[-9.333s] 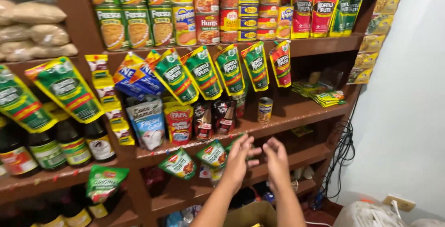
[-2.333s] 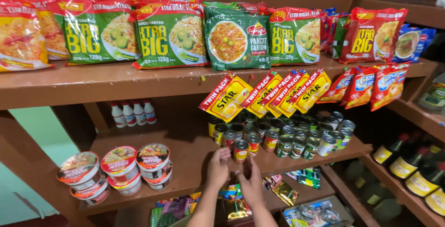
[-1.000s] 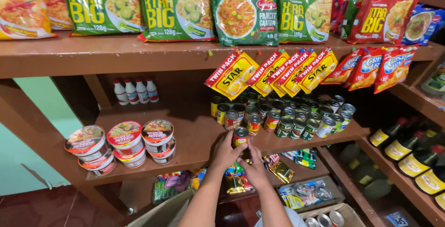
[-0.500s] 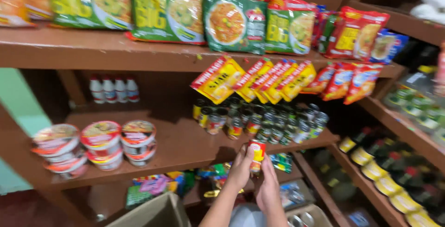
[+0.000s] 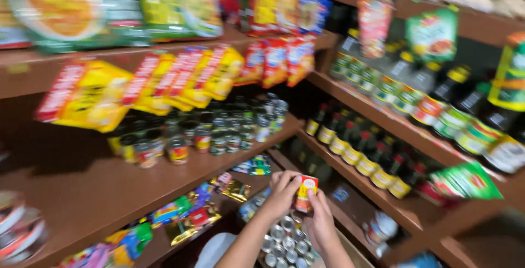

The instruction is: Organizing and checking inventory of canned goods and condiments on grocery store shelves.

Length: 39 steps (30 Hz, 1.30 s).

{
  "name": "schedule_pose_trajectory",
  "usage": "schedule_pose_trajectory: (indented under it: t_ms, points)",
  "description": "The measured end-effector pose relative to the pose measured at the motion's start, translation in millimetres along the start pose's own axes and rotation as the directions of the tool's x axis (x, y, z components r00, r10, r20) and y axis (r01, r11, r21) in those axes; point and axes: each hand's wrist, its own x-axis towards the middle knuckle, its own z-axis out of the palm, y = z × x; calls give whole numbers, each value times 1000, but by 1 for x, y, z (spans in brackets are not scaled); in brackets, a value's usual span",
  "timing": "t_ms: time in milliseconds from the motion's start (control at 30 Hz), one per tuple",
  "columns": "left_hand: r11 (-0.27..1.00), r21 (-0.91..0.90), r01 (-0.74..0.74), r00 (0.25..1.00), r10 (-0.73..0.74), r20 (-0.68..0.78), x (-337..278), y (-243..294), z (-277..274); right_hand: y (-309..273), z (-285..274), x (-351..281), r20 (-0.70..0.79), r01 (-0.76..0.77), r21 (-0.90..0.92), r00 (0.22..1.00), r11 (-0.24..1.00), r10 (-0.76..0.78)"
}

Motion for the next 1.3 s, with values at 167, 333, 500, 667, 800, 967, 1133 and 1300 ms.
schedule_pose_trajectory:
  t_ms: [167,333,500,667,800,967,1133,1300]
  points:
    - [759,-427,491,831,-261,491,-22,50,33,1,-53,-23,-194,-94,127,974,987,118]
    - [593,-669,448,858,-75,508,-38,23,110,-3,-99,-36,-246,-62,182,963,981,106]
    - [599,-630,495,827,-103,552,-49,7,163,-14,-138,-48,-324,-200,216,909,956,263]
    - [594,-644,482,816,-38,577,-53,34,183,-29,-155,-64,-438,-229,303,828,925,349]
    - [550,-440,710,627,-210,750,-48,72,167,-45,-155,-75,-454,-162,309,841,937,295]
    - [694,-574,434,777,35,629,-53,55,182,-67,-160,-79,-464,-231,290,815,929,347]
    - [667,-469,579,716,-139,685,-58,66,176,-76,-158,-80,-435,-216,258,844,942,313]
    - [574,-601,556,784,-122,609,-60,48,174,-76,-154,-78,-423,-300,289,812,909,403]
